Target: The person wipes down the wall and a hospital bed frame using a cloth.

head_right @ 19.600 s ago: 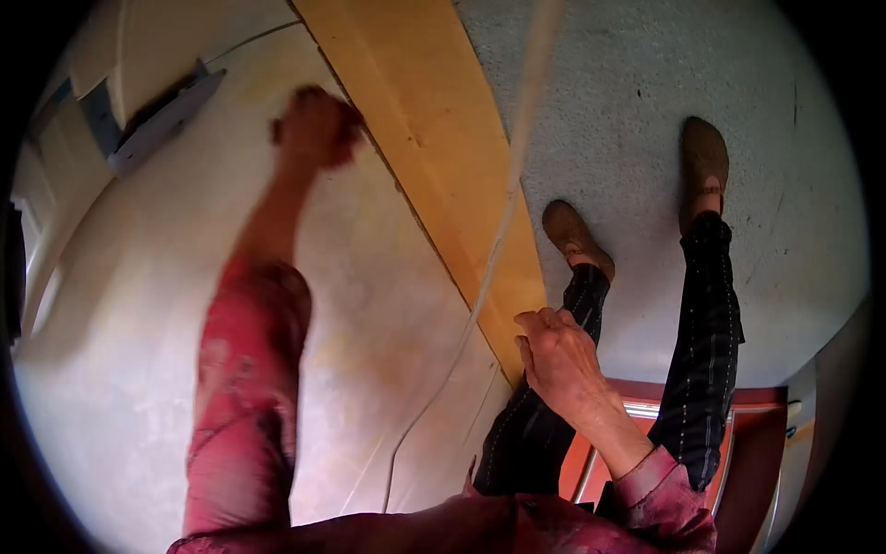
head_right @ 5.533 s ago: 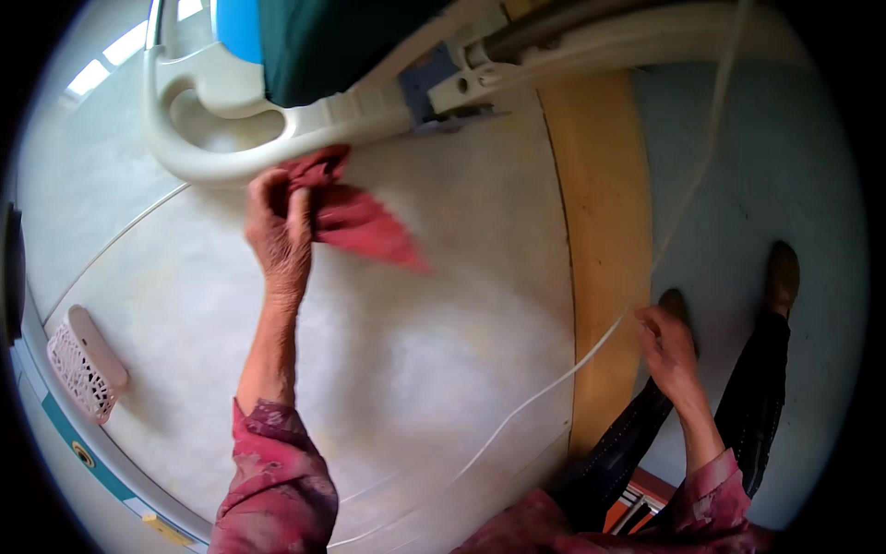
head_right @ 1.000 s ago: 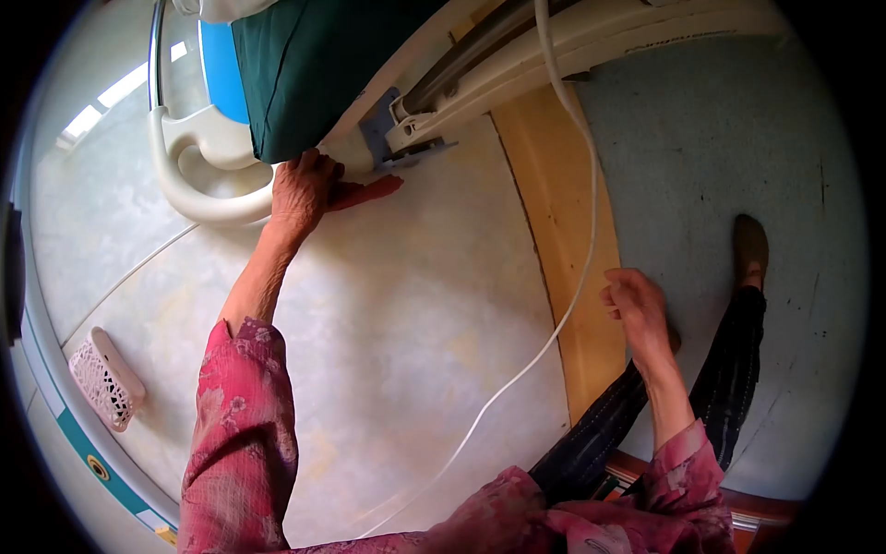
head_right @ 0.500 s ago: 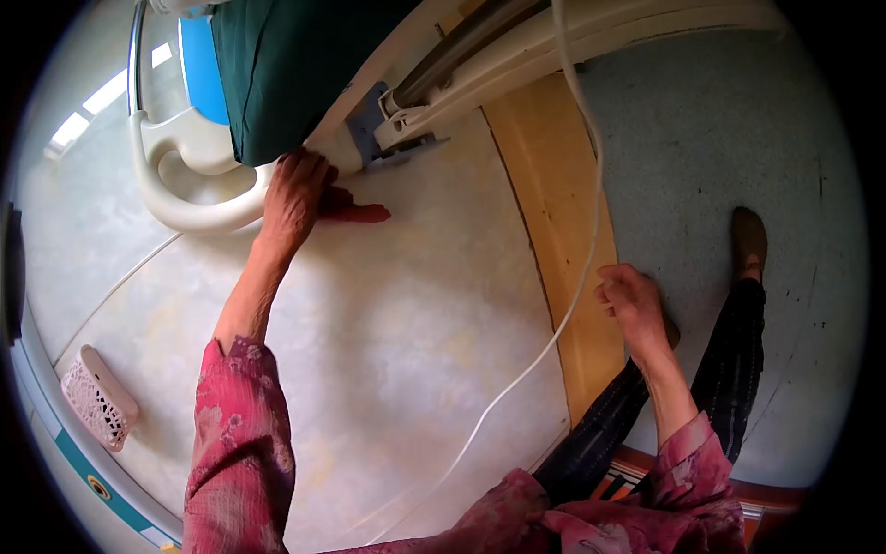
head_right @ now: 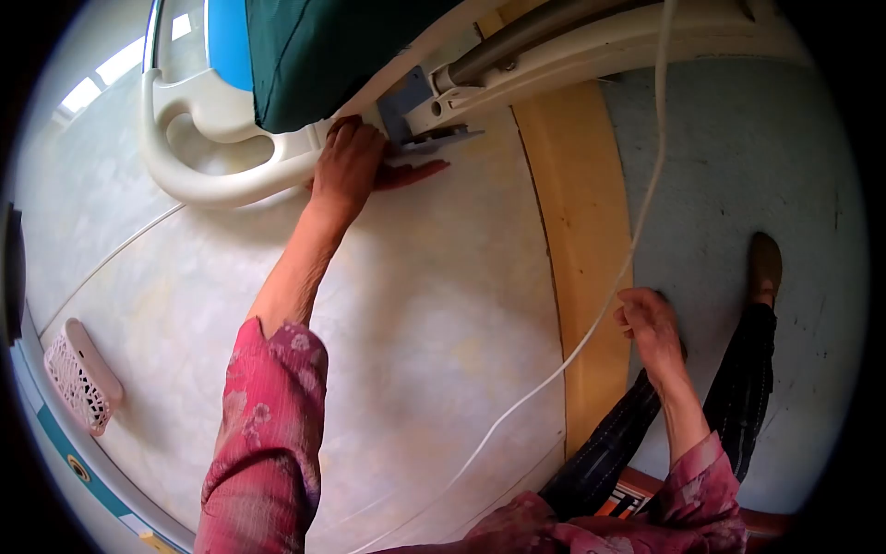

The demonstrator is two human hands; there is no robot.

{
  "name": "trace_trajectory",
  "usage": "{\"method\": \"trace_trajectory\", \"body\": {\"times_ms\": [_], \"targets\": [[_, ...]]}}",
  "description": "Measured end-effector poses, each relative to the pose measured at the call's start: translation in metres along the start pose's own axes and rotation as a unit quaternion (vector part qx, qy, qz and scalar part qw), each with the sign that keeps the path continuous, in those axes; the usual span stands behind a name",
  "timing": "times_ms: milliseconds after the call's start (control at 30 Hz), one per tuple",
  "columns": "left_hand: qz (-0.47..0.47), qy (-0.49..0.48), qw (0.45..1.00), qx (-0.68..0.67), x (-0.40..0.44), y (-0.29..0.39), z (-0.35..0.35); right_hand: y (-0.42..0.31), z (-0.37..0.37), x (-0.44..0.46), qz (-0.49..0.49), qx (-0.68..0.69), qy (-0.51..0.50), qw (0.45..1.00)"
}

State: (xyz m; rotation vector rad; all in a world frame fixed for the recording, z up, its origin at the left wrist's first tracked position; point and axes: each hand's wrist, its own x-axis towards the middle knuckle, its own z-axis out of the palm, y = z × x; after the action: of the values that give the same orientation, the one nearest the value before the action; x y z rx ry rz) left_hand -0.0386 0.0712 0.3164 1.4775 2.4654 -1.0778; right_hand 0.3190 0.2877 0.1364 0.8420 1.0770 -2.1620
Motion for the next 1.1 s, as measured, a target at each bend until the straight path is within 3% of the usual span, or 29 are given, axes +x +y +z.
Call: {"method": "trace_trajectory", "body": {"times_ms": [33,167,233,367,400,433,500,667,833,933,1033,1100], "targets": [[0.036,0.058,0.998,-0.007,-0.007,-0.004,-0.006,-0.002,0.001,0.001,-0.004,0.002,0.0,1.0],[0.074,0.043,0.996,0.023,-0.027,-0.027,-0.04,-0.003,0.002,-0.001,-0.008,-0.006,0.001,1.0],[0.099,0.095,0.99,0.012,-0.031,-0.043,-0.051,-0.002,0.003,0.001,-0.026,-0.004,0.001,1.0],[0.093,0.063,0.986,0.12,-0.044,-0.068,-0.083,-0.008,0.001,-0.003,-0.019,0.002,-0.004,1.0],[0.116,0.0,0.986,0.123,-0.045,-0.071,-0.093,-0.01,0.001,-0.005,-0.012,0.003,-0.004,1.0],[0.119,-0.001,0.985,0.125,-0.047,-0.074,-0.096,-0.008,0.001,-0.005,-0.012,0.007,-0.004,1.0],[0.061,0.014,0.998,-0.016,-0.052,-0.074,-0.092,-0.002,0.0,-0.002,-0.024,0.025,0.012,0.999],[0.14,-0.009,0.988,-0.066,-0.038,-0.055,-0.071,-0.003,0.0,-0.004,-0.038,0.041,-0.001,0.998],[0.088,-0.063,0.988,-0.11,-0.025,-0.034,-0.045,0.003,-0.003,-0.004,-0.043,0.04,-0.005,0.998],[0.127,-0.069,0.989,-0.016,-0.03,-0.037,-0.046,0.0,-0.006,-0.003,-0.028,0.025,-0.003,0.999],[0.142,-0.007,0.978,0.152,-0.082,-0.07,-0.059,-0.004,-0.004,-0.004,0.001,0.029,0.0,1.0],[0.077,0.004,0.98,0.181,-0.11,-0.092,-0.081,-0.012,0.001,-0.006,-0.026,-0.002,0.001,1.0]]}}
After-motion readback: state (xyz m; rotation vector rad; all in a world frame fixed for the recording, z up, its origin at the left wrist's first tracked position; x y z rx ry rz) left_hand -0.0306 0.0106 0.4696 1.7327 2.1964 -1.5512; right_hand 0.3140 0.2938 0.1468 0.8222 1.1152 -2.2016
